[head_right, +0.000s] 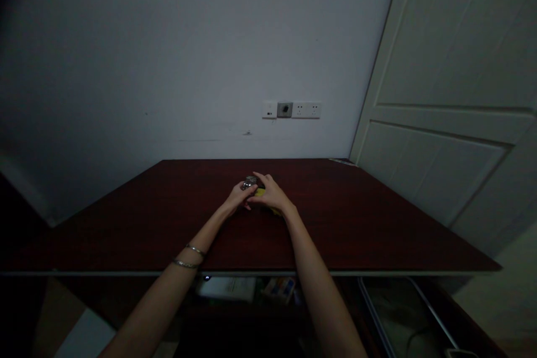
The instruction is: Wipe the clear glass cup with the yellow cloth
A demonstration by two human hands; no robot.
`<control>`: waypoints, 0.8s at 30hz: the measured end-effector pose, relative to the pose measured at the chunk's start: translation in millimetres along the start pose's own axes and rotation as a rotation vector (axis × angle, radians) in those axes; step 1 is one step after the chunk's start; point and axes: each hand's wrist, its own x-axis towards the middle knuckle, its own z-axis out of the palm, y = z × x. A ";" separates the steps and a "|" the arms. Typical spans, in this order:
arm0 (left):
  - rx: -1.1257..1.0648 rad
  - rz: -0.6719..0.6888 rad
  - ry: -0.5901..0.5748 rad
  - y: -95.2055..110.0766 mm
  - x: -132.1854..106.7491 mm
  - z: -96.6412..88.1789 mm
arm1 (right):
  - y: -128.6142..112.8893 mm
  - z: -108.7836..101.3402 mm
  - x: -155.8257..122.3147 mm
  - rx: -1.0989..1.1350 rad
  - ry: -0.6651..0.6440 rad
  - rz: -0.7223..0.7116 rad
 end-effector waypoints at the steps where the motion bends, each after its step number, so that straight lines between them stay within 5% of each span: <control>1: 0.001 -0.003 -0.001 -0.7 0.1 0.3 | 0.9 1.0 0.1 -0.004 0.006 0.002; 9: -0.022 -0.010 -0.027 -2.5 0.6 -0.5 | 2.6 4.6 1.9 0.019 0.059 -0.054; 13: -0.040 0.000 -0.171 -0.8 -0.3 -6.7 | -1.0 0.3 2.9 0.066 0.098 -0.061; 18: 0.038 0.058 -0.348 2.5 -1.6 -17.4 | -4.0 -4.9 4.8 0.206 0.144 0.098; 24: 0.074 0.091 -0.335 2.4 -2.0 -20.5 | -3.9 -4.5 7.5 0.494 0.139 0.311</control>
